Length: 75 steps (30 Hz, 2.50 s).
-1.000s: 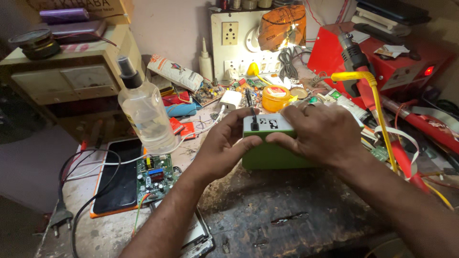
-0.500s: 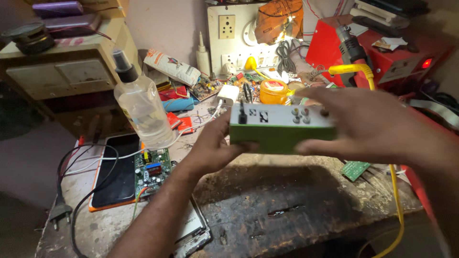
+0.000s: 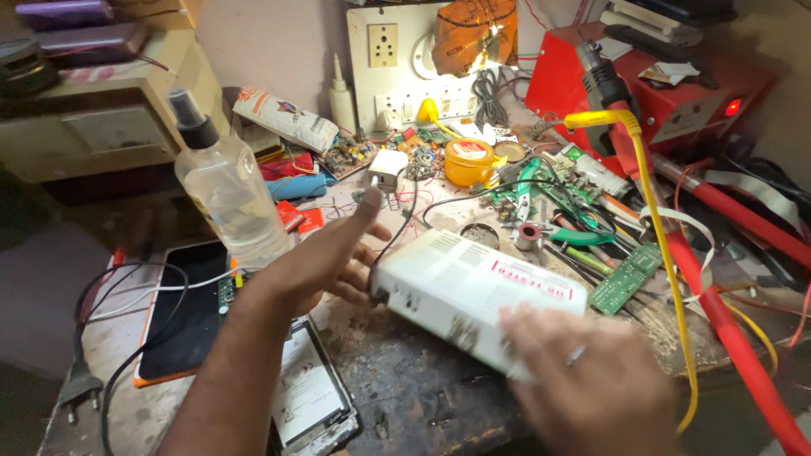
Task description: The person assembles an electronic device by connecting wires to a circuit board, inserting the board into a white housing, attaching a green cover, and securing the assembly with a zip tie. The person then places the completed unit on the workbench.
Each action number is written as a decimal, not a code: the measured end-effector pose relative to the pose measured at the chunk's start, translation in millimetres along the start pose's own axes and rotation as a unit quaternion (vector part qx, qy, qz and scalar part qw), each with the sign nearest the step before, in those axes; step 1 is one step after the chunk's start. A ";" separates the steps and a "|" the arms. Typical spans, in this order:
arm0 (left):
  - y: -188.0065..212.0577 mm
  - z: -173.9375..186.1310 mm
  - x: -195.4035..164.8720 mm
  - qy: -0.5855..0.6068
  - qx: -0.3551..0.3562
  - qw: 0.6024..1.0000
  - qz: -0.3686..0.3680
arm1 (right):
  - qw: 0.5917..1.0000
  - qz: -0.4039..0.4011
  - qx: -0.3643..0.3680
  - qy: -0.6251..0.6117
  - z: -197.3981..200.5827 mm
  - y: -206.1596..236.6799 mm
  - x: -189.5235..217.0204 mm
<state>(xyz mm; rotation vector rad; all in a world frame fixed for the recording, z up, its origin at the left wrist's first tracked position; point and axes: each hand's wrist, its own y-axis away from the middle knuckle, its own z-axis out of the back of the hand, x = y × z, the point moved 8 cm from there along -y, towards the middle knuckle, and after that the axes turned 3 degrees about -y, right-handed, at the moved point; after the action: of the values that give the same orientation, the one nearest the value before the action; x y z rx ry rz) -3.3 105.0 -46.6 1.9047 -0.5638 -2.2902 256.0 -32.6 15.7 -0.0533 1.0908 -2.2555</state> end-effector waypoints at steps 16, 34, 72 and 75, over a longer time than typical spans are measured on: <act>-2.3 7.3 -11.5 -0.292 -0.131 0.945 -0.063 | 0.987 0.043 -0.002 -0.155 -35.0 0.9 67.4; 49.6 -104.6 -56.0 -0.517 -0.190 0.773 -0.315 | 0.898 -0.350 0.168 -0.208 -74.8 -18.5 -160.8; 39.8 22.7 -66.3 -0.338 -0.325 0.833 -0.295 | 0.859 -0.278 0.429 -0.008 -160.4 -62.9 -226.1; 30.9 -2.1 -59.1 -0.360 -0.269 0.846 -0.288 | 0.888 -0.225 0.392 -0.088 -153.9 -65.3 -221.3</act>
<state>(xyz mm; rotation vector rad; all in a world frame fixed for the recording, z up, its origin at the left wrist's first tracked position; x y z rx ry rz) 6.4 94.6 18.6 0.9799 0.6786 -3.0555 355.0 226.4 11.1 -0.1856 -0.0003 -2.8760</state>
